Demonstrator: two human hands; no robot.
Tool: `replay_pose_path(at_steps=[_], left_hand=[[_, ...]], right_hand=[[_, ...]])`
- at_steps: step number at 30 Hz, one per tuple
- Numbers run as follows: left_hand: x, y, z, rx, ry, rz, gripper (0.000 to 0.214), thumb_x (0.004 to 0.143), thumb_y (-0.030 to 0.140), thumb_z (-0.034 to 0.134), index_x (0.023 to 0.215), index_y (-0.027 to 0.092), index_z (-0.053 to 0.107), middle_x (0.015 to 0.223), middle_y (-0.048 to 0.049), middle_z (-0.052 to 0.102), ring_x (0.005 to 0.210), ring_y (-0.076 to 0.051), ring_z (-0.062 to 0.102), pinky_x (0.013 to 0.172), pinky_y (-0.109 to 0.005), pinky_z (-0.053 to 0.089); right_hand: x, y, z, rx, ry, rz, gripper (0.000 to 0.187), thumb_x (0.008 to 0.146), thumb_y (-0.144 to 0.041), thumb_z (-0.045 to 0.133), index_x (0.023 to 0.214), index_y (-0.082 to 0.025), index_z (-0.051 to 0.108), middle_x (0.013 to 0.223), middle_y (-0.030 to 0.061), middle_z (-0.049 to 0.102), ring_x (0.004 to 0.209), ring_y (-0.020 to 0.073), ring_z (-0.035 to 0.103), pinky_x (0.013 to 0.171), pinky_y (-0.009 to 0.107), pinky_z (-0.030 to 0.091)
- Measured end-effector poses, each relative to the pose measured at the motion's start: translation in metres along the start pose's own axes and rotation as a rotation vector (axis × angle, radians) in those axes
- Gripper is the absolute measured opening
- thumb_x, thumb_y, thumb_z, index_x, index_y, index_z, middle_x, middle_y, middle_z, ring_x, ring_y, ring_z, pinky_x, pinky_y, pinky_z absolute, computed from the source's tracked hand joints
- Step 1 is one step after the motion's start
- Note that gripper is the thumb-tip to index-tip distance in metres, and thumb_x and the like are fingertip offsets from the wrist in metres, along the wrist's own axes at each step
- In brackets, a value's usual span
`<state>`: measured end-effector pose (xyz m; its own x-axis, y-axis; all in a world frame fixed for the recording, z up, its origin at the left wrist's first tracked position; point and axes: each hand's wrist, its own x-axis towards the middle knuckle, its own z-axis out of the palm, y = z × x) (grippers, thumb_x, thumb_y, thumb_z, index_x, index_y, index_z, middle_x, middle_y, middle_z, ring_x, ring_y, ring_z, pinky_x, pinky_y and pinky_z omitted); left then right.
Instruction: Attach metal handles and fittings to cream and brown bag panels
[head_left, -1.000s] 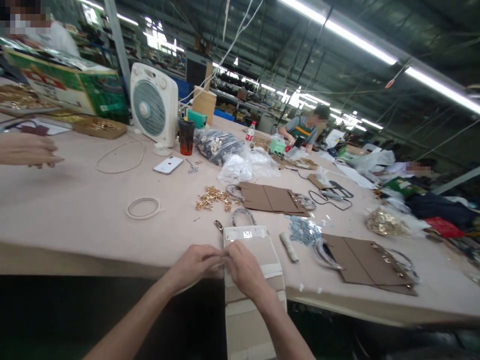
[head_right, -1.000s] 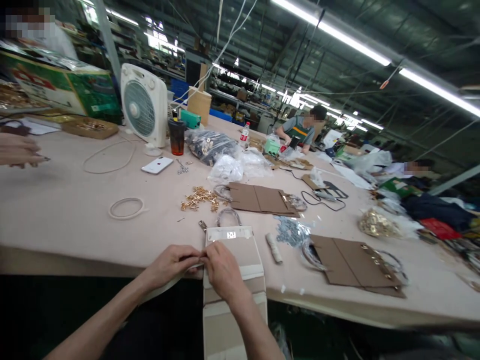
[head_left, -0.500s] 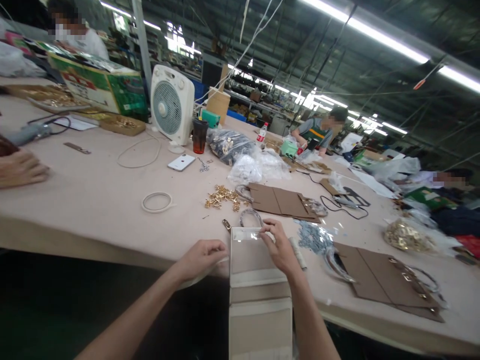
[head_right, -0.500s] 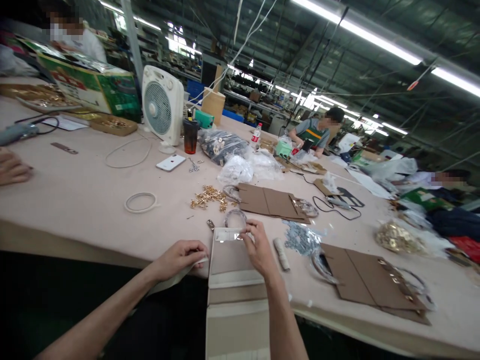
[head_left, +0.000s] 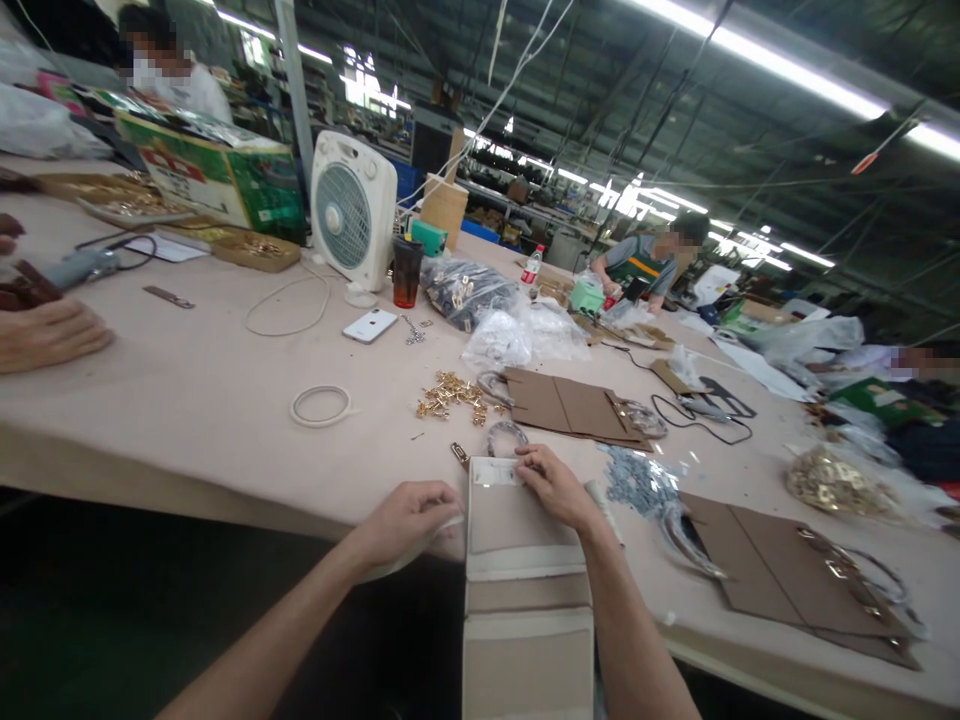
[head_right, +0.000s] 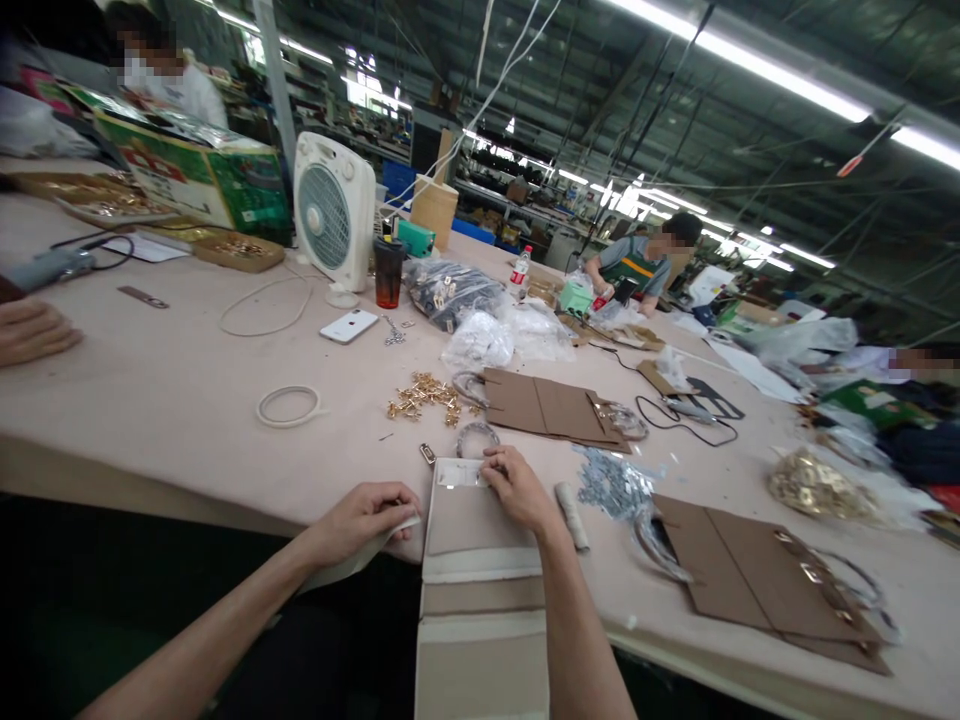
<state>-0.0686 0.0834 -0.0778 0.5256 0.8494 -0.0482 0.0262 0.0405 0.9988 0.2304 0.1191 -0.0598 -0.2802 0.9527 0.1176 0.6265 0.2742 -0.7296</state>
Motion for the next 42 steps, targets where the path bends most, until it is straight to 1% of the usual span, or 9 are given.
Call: replay_pose_path(at_steps=[12,19,25,29,30,31,35,38,42], left_hand=[[0.001,-0.004,-0.001,-0.009,0.014,-0.010,0.035,0.089,0.045,0.067,0.090,0.011,0.071,0.076,-0.0061,0.073,0.071,-0.017,0.064,0.071,-0.028,0.050],[0.000,-0.003,-0.001,-0.066,0.001,0.012,0.038,0.088,0.048,0.070,0.093,0.011,0.072,0.075,-0.0053,0.072,0.071,-0.016,0.064,0.071,-0.028,0.051],[-0.006,-0.007,-0.002,-0.195,0.000,0.148,0.039,0.087,0.050,0.075,0.095,0.012,0.076,0.101,-0.0111,0.072,0.081,-0.017,0.067,0.078,-0.030,0.055],[-0.040,-0.001,0.000,-0.211,-0.036,0.273,0.041,0.090,0.055,0.073,0.092,0.014,0.080,0.112,-0.0154,0.074,0.105,-0.023,0.069,0.100,-0.036,0.052],[-0.052,0.001,0.002,-0.206,-0.079,0.280,0.043,0.090,0.057,0.072,0.094,0.015,0.081,0.113,-0.0157,0.074,0.107,-0.023,0.069,0.102,-0.037,0.052],[-0.064,0.002,0.004,-0.206,-0.126,0.269,0.045,0.089,0.059,0.071,0.096,0.015,0.081,0.110,-0.0156,0.075,0.104,-0.023,0.070,0.101,-0.036,0.053],[-0.116,0.001,0.016,-0.168,-0.244,0.136,0.058,0.089,0.067,0.065,0.109,0.016,0.082,0.097,-0.0129,0.078,0.070,-0.016,0.071,0.075,-0.027,0.059],[-0.147,-0.006,0.018,0.016,-0.235,0.117,0.055,0.092,0.067,0.061,0.114,0.021,0.082,0.097,-0.0105,0.079,0.064,-0.013,0.069,0.070,-0.023,0.057],[-0.171,-0.019,0.009,0.130,-0.165,0.095,0.048,0.094,0.063,0.063,0.114,0.025,0.083,0.093,-0.0100,0.080,0.060,-0.012,0.069,0.065,-0.021,0.056]], right_hand=[[0.004,0.004,0.002,0.021,-0.009,0.026,0.021,0.097,-0.035,0.058,0.088,-0.020,0.069,0.125,0.0099,0.065,0.119,0.0219,0.060,0.112,0.041,0.040],[0.000,-0.010,-0.004,0.097,0.022,0.060,0.031,0.098,-0.047,0.056,0.088,-0.020,0.067,0.129,0.0108,0.065,0.124,0.0239,0.060,0.111,0.040,0.040],[-0.009,-0.028,0.009,0.101,0.063,0.049,0.042,0.097,-0.060,0.053,0.085,-0.021,0.066,0.132,0.0127,0.067,0.123,0.0278,0.061,0.108,0.041,0.044],[-0.017,-0.043,0.035,0.126,0.071,0.045,0.039,0.093,-0.062,0.058,0.093,-0.025,0.070,0.135,0.0120,0.067,0.128,0.0312,0.059,0.112,0.046,0.043],[-0.016,-0.049,0.044,0.137,0.065,0.035,0.038,0.092,-0.062,0.060,0.093,-0.026,0.071,0.134,0.0117,0.067,0.128,0.0317,0.059,0.113,0.047,0.042],[-0.015,-0.057,0.055,0.147,0.056,0.021,0.037,0.092,-0.061,0.061,0.092,-0.026,0.071,0.134,0.0114,0.067,0.129,0.0320,0.058,0.113,0.048,0.042],[-0.005,-0.107,0.112,0.231,-0.041,-0.073,0.031,0.095,-0.054,0.060,0.091,-0.026,0.072,0.134,0.0110,0.066,0.129,0.0309,0.058,0.115,0.049,0.040],[0.006,-0.140,0.158,0.324,-0.090,-0.092,0.028,0.095,-0.048,0.060,0.089,-0.024,0.073,0.131,0.0114,0.066,0.125,0.0289,0.061,0.114,0.048,0.042],[0.016,-0.151,0.205,0.347,-0.038,-0.020,0.023,0.093,-0.040,0.060,0.086,-0.022,0.074,0.127,0.0113,0.064,0.122,0.0274,0.061,0.110,0.047,0.046]])
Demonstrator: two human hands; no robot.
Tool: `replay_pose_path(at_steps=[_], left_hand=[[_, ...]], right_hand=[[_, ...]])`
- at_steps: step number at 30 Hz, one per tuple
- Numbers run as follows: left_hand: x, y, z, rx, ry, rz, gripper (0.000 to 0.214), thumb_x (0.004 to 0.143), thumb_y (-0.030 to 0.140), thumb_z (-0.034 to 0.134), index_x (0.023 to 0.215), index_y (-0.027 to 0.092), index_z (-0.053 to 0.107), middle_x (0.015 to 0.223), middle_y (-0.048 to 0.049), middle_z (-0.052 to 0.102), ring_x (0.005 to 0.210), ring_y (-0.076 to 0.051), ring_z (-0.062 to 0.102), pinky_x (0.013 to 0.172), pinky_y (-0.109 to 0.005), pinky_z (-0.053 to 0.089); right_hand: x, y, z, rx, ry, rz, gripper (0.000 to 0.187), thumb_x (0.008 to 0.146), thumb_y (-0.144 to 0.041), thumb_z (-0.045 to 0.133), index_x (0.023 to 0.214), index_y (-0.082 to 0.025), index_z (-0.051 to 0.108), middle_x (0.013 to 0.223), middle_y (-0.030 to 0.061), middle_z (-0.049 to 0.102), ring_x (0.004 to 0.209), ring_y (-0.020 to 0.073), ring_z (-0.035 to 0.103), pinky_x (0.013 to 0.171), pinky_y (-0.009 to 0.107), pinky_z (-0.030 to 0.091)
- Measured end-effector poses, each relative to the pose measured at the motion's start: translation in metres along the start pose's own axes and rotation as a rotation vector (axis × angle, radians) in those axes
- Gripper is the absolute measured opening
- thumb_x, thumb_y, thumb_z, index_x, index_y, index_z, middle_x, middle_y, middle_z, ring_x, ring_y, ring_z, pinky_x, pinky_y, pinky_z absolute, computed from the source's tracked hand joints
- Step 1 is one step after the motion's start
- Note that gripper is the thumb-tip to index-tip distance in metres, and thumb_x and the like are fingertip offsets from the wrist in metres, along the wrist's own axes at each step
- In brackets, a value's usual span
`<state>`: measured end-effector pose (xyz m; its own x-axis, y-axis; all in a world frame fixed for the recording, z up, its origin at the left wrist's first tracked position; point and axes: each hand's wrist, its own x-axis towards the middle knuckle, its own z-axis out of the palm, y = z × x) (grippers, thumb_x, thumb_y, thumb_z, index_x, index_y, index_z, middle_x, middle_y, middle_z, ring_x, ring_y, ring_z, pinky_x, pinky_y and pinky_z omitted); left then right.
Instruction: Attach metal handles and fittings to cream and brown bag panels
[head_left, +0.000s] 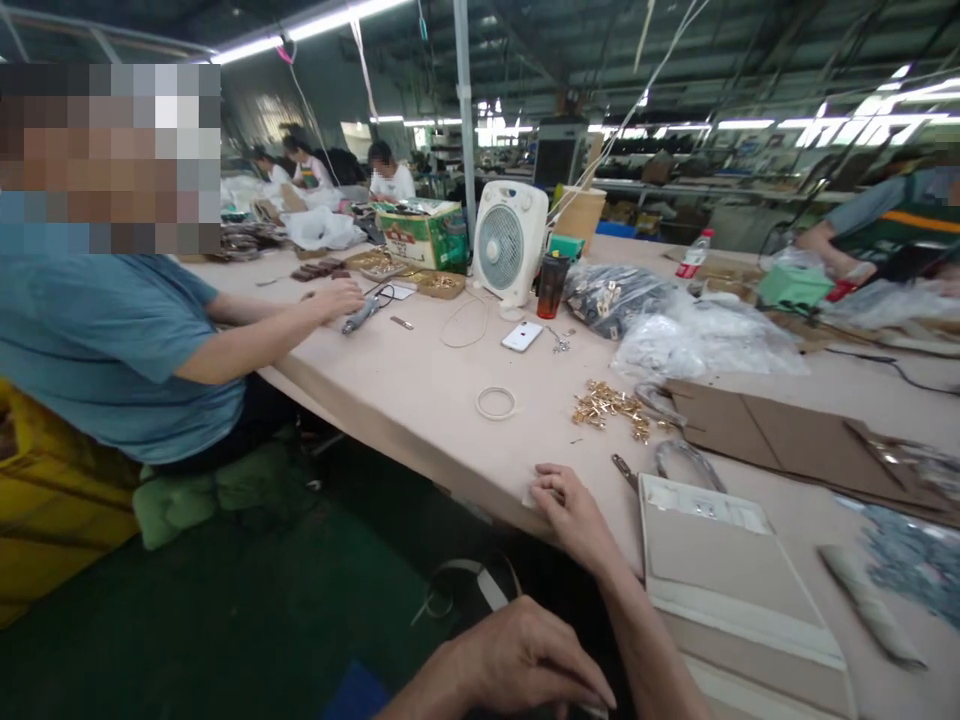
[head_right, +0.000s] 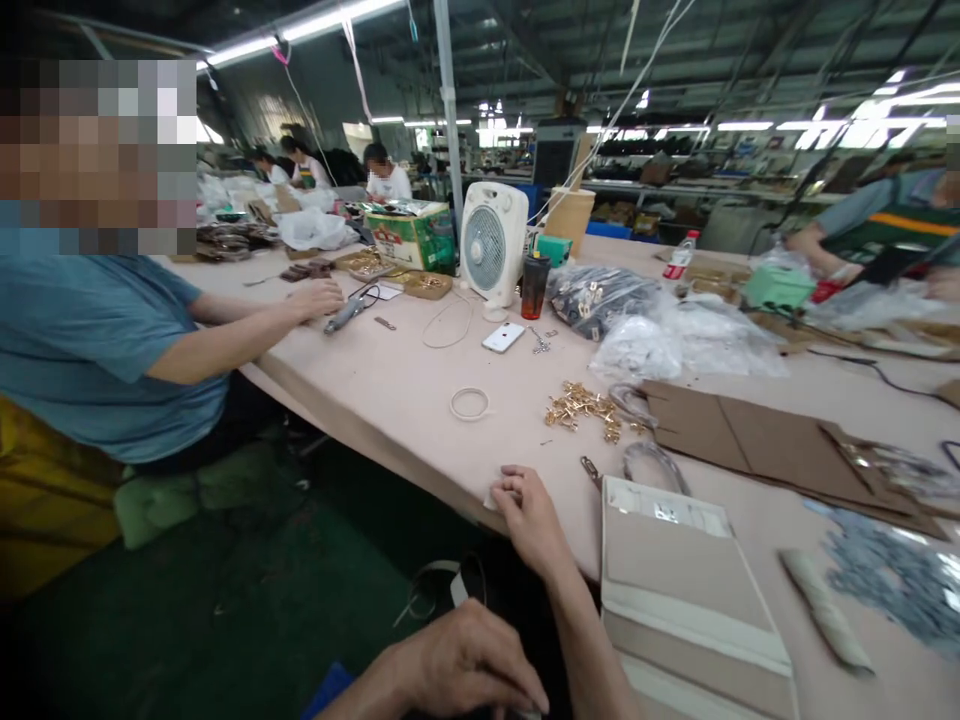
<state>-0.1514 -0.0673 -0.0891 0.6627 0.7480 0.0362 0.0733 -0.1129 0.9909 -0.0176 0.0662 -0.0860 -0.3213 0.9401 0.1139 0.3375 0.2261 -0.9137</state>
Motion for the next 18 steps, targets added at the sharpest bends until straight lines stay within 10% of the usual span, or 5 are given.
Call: replay_pose_path(at_steps=[11,18], left_hand=[[-0.011,-0.013,-0.019,-0.112,0.385,-0.065,0.037,0.095,0.049,0.068,0.110,0.019,0.083,0.082,-0.0093,0.078,0.049,-0.009,0.060,0.053,-0.021,0.048],[0.007,0.015,-0.040,-0.014,0.549,-0.176,0.064,0.099,0.044,0.061,0.156,0.018,0.047,0.082,-0.0024,0.076,0.058,-0.011,0.058,0.067,-0.026,0.050]], right_hand=[[-0.004,0.018,0.015,-0.211,0.101,-0.137,0.006,0.089,-0.025,0.069,0.093,-0.024,0.072,0.123,0.0111,0.063,0.121,0.0294,0.058,0.110,0.052,0.045],[-0.008,0.012,0.007,-0.071,0.143,-0.096,0.030,0.089,-0.031,0.070,0.118,-0.023,0.067,0.127,0.0127,0.063,0.117,0.0277,0.062,0.104,0.048,0.053]])
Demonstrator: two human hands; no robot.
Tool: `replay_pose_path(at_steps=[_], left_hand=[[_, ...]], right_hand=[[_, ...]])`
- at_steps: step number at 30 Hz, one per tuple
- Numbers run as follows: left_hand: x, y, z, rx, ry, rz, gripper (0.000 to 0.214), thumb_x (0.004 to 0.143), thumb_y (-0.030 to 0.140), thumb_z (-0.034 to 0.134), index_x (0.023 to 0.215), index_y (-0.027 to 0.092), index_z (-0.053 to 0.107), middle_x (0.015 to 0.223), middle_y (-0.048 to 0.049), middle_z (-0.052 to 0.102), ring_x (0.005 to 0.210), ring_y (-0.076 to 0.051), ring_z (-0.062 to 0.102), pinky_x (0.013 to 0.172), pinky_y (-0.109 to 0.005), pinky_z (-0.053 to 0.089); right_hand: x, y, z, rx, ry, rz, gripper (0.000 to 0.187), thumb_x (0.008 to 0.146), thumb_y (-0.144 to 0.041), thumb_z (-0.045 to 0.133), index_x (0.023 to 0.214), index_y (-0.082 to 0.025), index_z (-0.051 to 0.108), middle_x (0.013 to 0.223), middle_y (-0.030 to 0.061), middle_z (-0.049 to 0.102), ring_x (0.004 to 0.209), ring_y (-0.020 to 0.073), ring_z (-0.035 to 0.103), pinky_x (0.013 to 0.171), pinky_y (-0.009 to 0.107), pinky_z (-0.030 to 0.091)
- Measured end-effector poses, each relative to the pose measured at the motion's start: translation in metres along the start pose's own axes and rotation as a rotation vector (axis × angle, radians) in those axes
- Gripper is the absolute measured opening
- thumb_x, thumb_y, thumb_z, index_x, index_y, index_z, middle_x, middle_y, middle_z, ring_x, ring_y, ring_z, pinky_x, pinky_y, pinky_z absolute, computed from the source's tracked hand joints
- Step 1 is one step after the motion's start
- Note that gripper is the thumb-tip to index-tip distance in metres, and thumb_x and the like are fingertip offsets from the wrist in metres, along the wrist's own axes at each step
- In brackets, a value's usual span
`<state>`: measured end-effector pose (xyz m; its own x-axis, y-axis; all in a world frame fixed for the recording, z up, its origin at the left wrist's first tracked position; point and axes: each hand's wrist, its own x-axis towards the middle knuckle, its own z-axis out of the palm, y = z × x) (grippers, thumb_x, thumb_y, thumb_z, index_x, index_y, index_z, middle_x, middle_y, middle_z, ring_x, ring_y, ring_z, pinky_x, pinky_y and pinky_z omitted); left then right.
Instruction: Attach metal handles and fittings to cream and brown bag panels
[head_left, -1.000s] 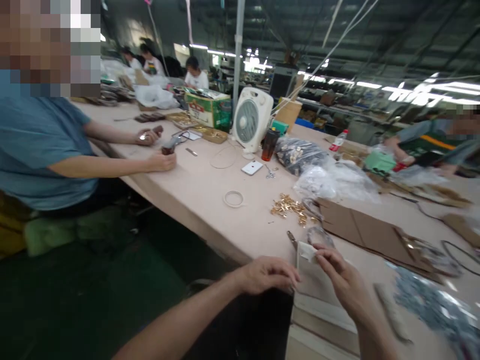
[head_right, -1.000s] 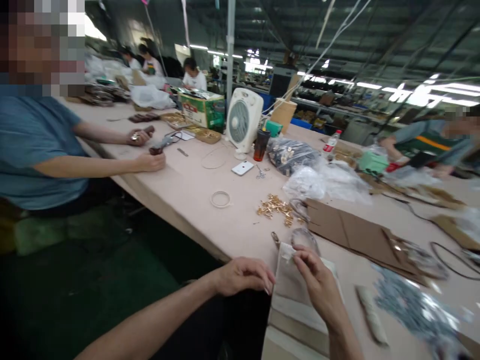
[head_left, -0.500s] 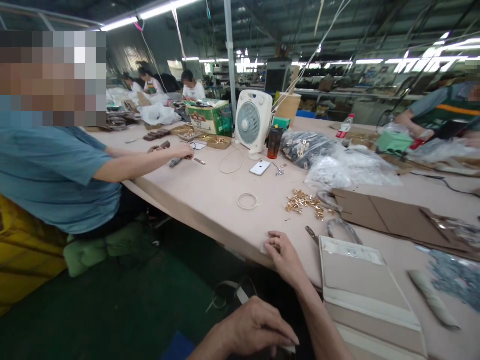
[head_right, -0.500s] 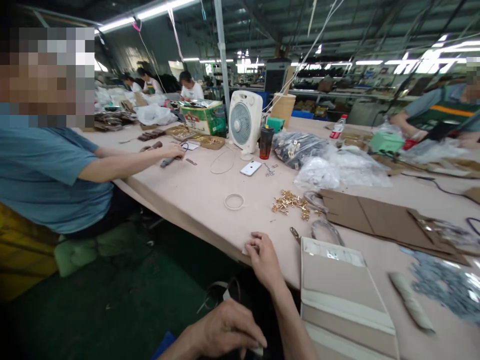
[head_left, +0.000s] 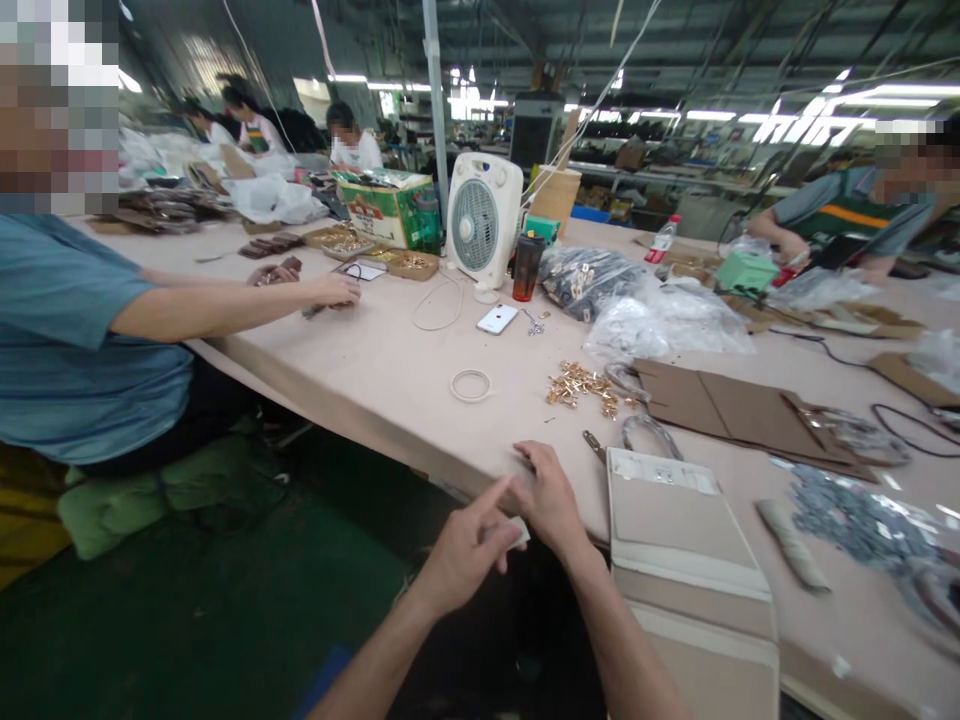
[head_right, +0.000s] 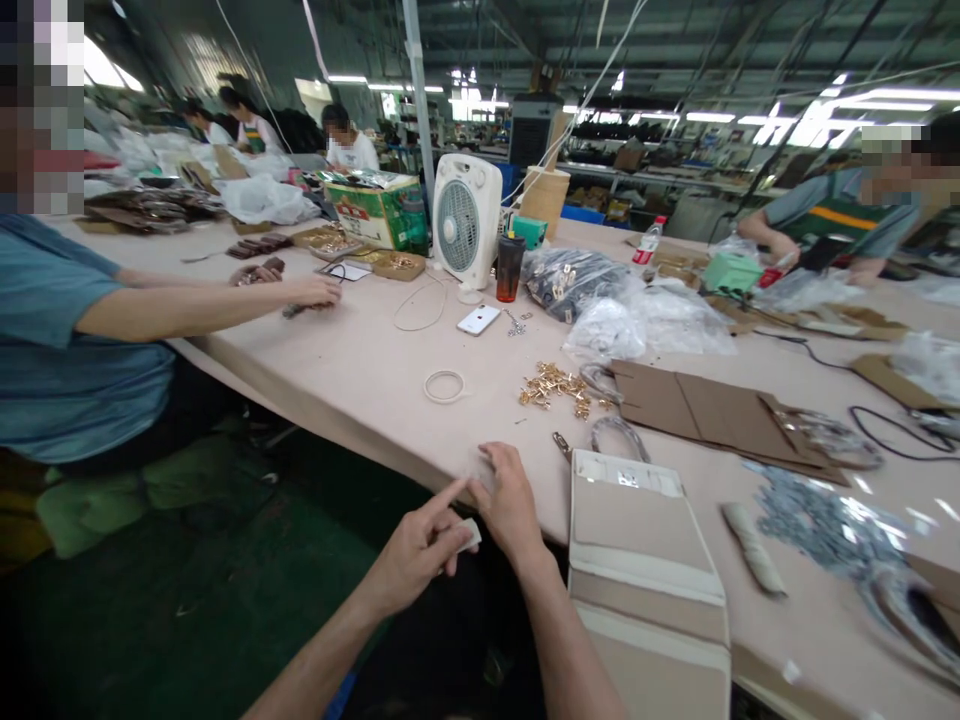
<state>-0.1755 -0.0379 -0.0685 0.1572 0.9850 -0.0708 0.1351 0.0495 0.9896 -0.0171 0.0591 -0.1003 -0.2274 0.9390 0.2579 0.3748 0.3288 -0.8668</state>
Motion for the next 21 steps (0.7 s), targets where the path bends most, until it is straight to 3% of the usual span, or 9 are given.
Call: replay_pose_path(at_steps=[2,5,7,10,14,21], left_hand=[[0.004,0.012,-0.001,0.047,0.001,0.024,0.073,0.100,0.040,0.058,0.164,0.017,0.030,0.080,0.0002,0.075,0.064,-0.013,0.062,0.075,-0.028,0.050],[0.009,0.026,0.000,0.119,-0.043,0.072,0.073,0.101,0.031,0.052,0.166,0.018,0.020,0.079,0.0019,0.073,0.074,-0.016,0.065,0.082,-0.029,0.049],[0.011,0.031,0.002,0.172,-0.087,0.088,0.073,0.101,0.025,0.049,0.166,0.019,0.017,0.080,0.0028,0.072,0.076,-0.016,0.065,0.083,-0.029,0.047],[0.016,0.034,0.009,0.237,-0.162,0.104,0.075,0.099,0.019,0.046,0.167,0.021,0.015,0.081,0.0031,0.071,0.078,-0.016,0.065,0.085,-0.030,0.047],[0.022,0.033,0.020,0.275,-0.215,0.094,0.075,0.098,0.017,0.044,0.167,0.023,0.015,0.083,0.0017,0.072,0.079,-0.016,0.067,0.084,-0.030,0.049],[0.024,0.035,0.025,0.294,-0.224,0.081,0.080,0.093,0.011,0.042,0.167,0.022,0.015,0.084,0.0011,0.074,0.081,-0.016,0.069,0.084,-0.029,0.051]], right_hand=[[-0.003,-0.004,-0.015,0.130,0.050,0.092,0.044,0.091,-0.039,0.069,0.130,-0.021,0.060,0.127,0.0139,0.065,0.110,0.0256,0.067,0.096,0.044,0.057],[-0.013,-0.016,-0.050,0.171,0.108,0.141,0.038,0.094,-0.044,0.068,0.125,-0.021,0.063,0.121,0.0120,0.070,0.103,0.0232,0.070,0.091,0.039,0.059],[-0.023,-0.027,-0.073,0.099,0.045,0.049,0.028,0.096,-0.041,0.068,0.117,-0.023,0.068,0.116,0.0094,0.072,0.101,0.0221,0.070,0.090,0.037,0.058],[-0.036,-0.045,-0.097,-0.030,-0.159,-0.143,0.023,0.098,-0.034,0.067,0.119,-0.025,0.070,0.116,0.0079,0.073,0.100,0.0205,0.071,0.089,0.034,0.059],[-0.045,-0.052,-0.101,-0.223,-0.275,-0.313,0.026,0.101,-0.027,0.063,0.125,-0.026,0.070,0.120,0.0086,0.074,0.109,0.0215,0.070,0.096,0.036,0.057],[-0.051,-0.039,-0.093,-0.443,-0.239,-0.421,0.025,0.102,-0.026,0.061,0.124,-0.026,0.072,0.108,0.0075,0.074,0.095,0.0196,0.069,0.084,0.032,0.056]])
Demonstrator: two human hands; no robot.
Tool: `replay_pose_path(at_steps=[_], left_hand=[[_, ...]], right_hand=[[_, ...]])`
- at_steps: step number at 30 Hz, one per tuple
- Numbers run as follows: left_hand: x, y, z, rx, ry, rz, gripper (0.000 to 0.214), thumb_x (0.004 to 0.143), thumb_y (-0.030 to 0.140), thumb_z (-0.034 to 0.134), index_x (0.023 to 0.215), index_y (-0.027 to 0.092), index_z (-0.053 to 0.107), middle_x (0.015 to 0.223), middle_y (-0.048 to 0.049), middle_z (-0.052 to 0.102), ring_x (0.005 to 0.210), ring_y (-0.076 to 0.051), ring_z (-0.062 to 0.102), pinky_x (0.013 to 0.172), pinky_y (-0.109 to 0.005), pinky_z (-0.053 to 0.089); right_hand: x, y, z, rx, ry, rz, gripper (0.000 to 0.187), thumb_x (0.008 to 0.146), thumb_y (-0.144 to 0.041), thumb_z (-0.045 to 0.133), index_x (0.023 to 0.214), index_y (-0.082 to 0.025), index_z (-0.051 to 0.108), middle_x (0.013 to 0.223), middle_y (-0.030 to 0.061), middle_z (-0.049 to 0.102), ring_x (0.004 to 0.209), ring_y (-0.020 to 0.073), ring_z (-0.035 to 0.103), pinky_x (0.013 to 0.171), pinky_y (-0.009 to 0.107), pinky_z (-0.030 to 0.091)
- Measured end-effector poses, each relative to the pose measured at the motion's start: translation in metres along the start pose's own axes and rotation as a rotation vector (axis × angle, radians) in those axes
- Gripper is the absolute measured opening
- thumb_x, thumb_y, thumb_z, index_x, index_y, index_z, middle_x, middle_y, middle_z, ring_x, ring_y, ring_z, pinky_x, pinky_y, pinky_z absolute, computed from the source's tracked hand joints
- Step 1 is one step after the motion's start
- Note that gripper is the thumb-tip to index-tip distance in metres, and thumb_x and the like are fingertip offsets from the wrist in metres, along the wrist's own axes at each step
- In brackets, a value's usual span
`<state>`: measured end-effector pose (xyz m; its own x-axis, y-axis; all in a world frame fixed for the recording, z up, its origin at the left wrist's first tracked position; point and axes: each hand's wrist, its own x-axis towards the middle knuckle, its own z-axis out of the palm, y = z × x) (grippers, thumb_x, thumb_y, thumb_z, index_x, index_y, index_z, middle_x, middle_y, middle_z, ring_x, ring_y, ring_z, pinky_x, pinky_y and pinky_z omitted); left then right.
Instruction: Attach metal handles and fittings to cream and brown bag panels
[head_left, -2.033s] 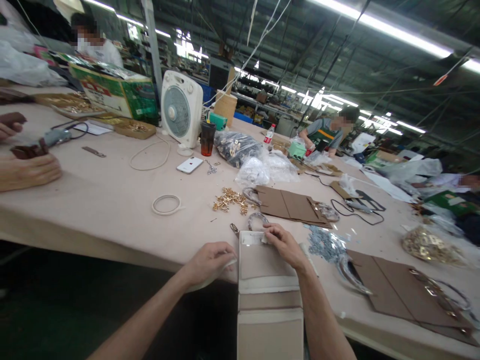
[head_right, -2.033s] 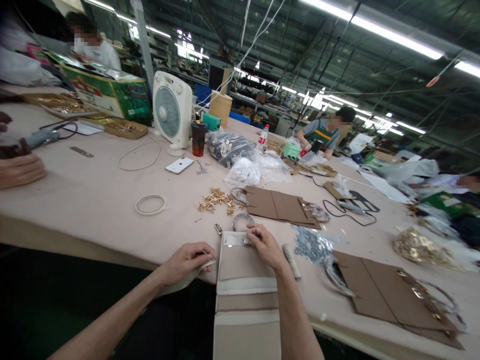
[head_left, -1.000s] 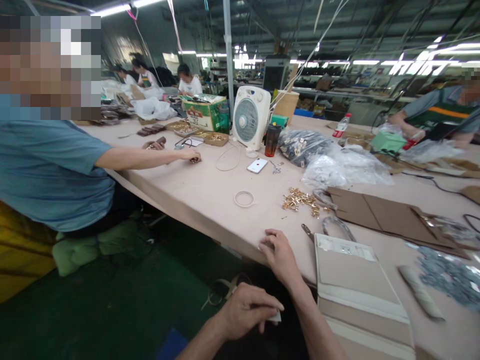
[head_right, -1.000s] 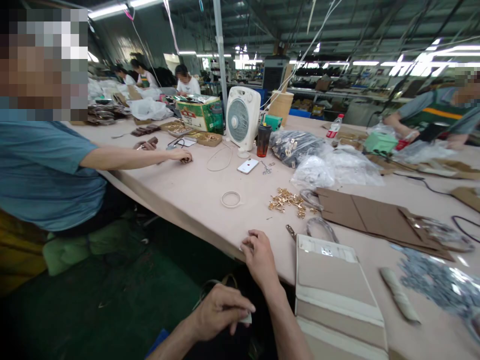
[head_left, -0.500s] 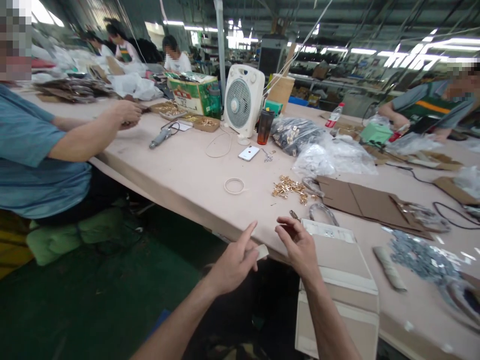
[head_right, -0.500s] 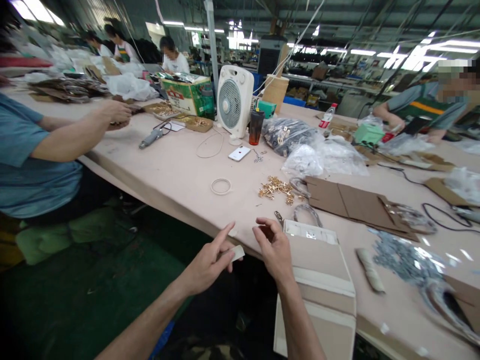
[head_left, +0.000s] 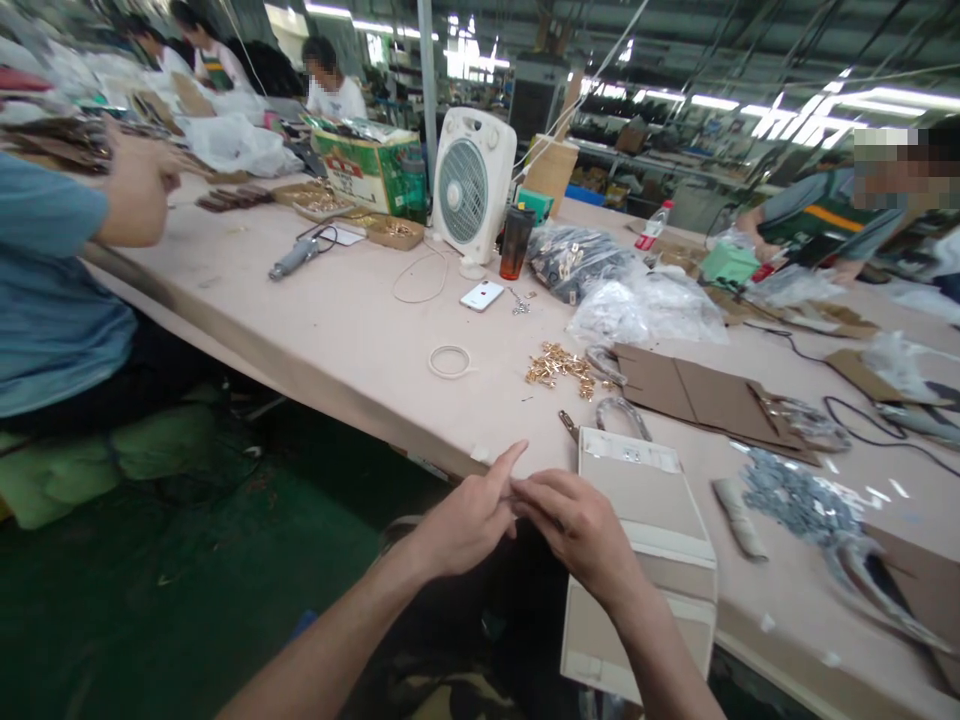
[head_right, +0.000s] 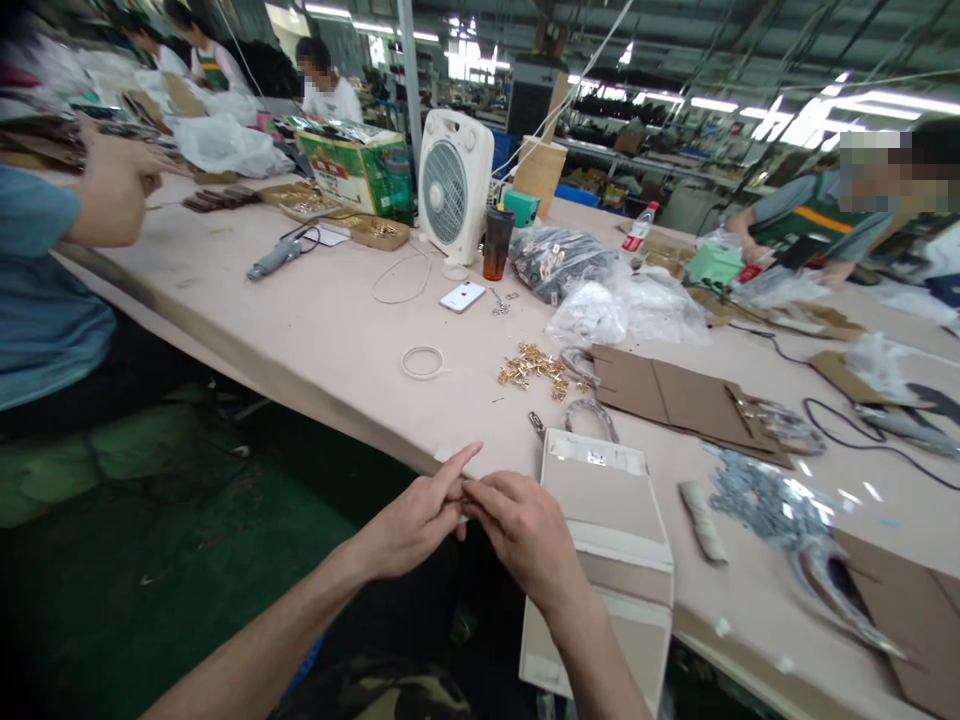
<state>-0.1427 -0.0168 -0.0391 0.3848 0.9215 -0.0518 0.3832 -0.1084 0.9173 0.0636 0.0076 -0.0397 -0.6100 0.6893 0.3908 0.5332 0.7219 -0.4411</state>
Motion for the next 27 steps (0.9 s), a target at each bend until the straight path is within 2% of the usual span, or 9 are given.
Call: replay_pose_path(at_steps=[4,6,8,10,13,17,20,24,27], left_hand=[[0.000,0.002,0.000,-0.024,-0.001,0.004,0.077,0.093,0.012,0.044,0.165,0.021,0.022,0.084,0.0005,0.074,0.082,-0.016,0.069,0.083,-0.028,0.052],[0.001,0.002,0.000,-0.056,0.012,0.004,0.070,0.096,0.015,0.045,0.163,0.021,0.028,0.095,-0.0024,0.076,0.085,-0.016,0.070,0.087,-0.029,0.053],[0.001,0.003,-0.002,-0.065,0.054,0.000,0.059,0.098,0.021,0.048,0.157,0.021,0.041,0.112,-0.0069,0.076,0.092,-0.016,0.071,0.093,-0.030,0.053],[0.001,0.005,-0.005,-0.038,0.075,0.028,0.042,0.098,0.026,0.053,0.139,0.021,0.061,0.124,-0.0089,0.073,0.104,-0.019,0.070,0.098,-0.030,0.052],[0.002,0.011,-0.008,-0.003,-0.014,0.109,0.026,0.102,0.032,0.052,0.108,0.022,0.076,0.114,-0.0055,0.075,0.107,-0.019,0.067,0.098,-0.028,0.049],[0.009,0.005,-0.004,0.052,-0.111,0.043,0.033,0.104,0.042,0.050,0.097,0.023,0.076,0.095,-0.0018,0.074,0.089,-0.017,0.067,0.084,-0.024,0.049],[0.015,-0.003,0.005,0.044,-0.169,0.022,0.041,0.103,0.049,0.048,0.091,0.021,0.075,0.090,-0.0019,0.071,0.084,-0.017,0.064,0.079,-0.024,0.046],[0.015,-0.007,0.017,-0.154,-0.188,-0.069,0.047,0.097,0.058,0.055,0.085,0.017,0.073,0.081,-0.0022,0.065,0.075,-0.016,0.056,0.069,-0.024,0.043],[0.018,-0.015,0.026,-0.373,-0.187,-0.192,0.052,0.088,0.064,0.063,0.085,0.013,0.071,0.073,-0.0014,0.061,0.068,-0.014,0.051,0.064,-0.024,0.040]], right_hand=[[-0.002,-0.002,-0.003,-0.128,0.004,-0.039,0.025,0.102,-0.023,0.061,0.124,-0.027,0.071,0.101,0.0065,0.073,0.089,0.0201,0.066,0.079,0.033,0.050],[-0.001,-0.003,-0.006,-0.135,-0.008,-0.035,0.022,0.102,-0.022,0.060,0.121,-0.027,0.072,0.099,0.0060,0.072,0.087,0.0195,0.064,0.078,0.032,0.048],[0.000,-0.003,-0.009,-0.111,-0.019,-0.021,0.019,0.103,-0.022,0.059,0.114,-0.026,0.073,0.098,0.0054,0.071,0.087,0.0187,0.063,0.077,0.031,0.046],[-0.001,-0.004,-0.012,-0.078,-0.027,0.008,0.016,0.103,-0.023,0.058,0.108,-0.025,0.073,0.097,0.0051,0.070,0.087,0.0183,0.062,0.078,0.031,0.046],[-0.006,-0.010,-0.016,-0.055,-0.046,0.065,0.013,0.103,-0.025,0.058,0.105,-0.024,0.070,0.096,0.0047,0.069,0.089,0.0188,0.062,0.079,0.032,0.046],[-0.015,-0.008,-0.013,-0.090,-0.084,0.093,0.006,0.099,-0.024,0.061,0.101,-0.023,0.066,0.094,0.0036,0.068,0.090,0.0202,0.061,0.076,0.033,0.046],[-0.025,-0.001,-0.010,-0.077,-0.019,0.077,0.005,0.099,-0.023,0.058,0.101,-0.023,0.063,0.093,0.0037,0.068,0.089,0.0200,0.061,0.074,0.033,0.045],[-0.038,0.000,-0.005,-0.026,0.127,0.002,0.009,0.101,-0.019,0.052,0.103,-0.022,0.060,0.093,0.0057,0.066,0.087,0.0199,0.058,0.074,0.034,0.046],[-0.048,-0.002,0.000,0.033,0.173,-0.035,0.012,0.101,-0.015,0.051,0.105,-0.021,0.060,0.094,0.0064,0.064,0.089,0.0198,0.057,0.075,0.034,0.047]])
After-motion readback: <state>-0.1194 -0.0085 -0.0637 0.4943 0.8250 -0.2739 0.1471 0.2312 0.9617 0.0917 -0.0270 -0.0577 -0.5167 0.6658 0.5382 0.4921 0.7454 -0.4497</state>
